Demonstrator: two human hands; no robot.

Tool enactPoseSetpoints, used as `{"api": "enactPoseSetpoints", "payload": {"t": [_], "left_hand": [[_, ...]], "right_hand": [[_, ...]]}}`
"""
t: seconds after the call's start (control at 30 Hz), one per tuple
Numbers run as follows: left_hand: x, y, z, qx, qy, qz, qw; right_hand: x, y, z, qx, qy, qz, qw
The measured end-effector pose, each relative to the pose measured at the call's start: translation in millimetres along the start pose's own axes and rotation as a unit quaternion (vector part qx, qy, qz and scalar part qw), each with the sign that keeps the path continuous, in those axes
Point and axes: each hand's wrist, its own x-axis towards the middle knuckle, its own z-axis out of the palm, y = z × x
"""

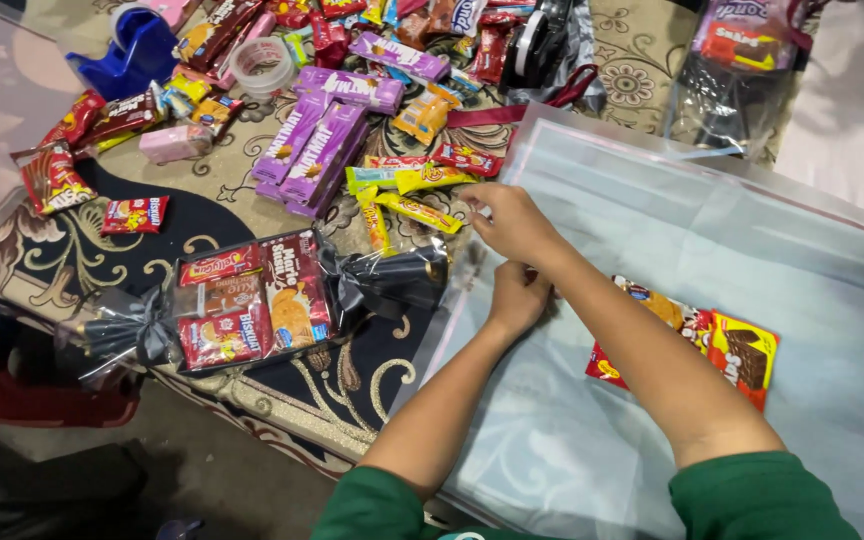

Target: Arranging various snack packages on a clear plastic sheet to prepare a snack bouquet.

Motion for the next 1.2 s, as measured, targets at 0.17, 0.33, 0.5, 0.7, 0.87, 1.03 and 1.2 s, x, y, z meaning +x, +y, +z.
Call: {"api": "enactPoseSetpoints", "payload": {"t": [0.17, 0.33, 0.5, 0.7, 0.87, 1.03, 1.2], "left_hand": [[4, -14, 0, -0.011, 0.036, 0.029, 0.999], [5, -6, 8, -0.009, 0.058, 0.031, 0.998], [6, 4, 18, -0.015, 0.069, 0.023, 0.997], [2, 21, 21, -0.020, 0.073, 0.018, 0.997], [-2, 36, 23, -0.023, 0.075, 0.016, 0.997], [-6, 50, 19, -0.022, 0.078, 0.013, 0.997], [-8, 65, 19, -0.022, 0.082, 0.007, 0.996]], "right_hand": [[63, 55, 51, -0.139, -0.009, -0.025, 0.990], [85, 72, 74, -0.186, 0.017, -0.050, 0.981], [92, 100, 88, -0.323, 0.053, -0.104, 0.939], [81, 58, 67, -0.183, 0.149, -0.144, 0.961], [85, 64, 76, -0.063, 0.132, -0.116, 0.982], [75, 20, 69, -0.082, -0.035, -0.019, 0.996], [79, 20, 67, -0.109, -0.108, 0.031, 0.988]]}}
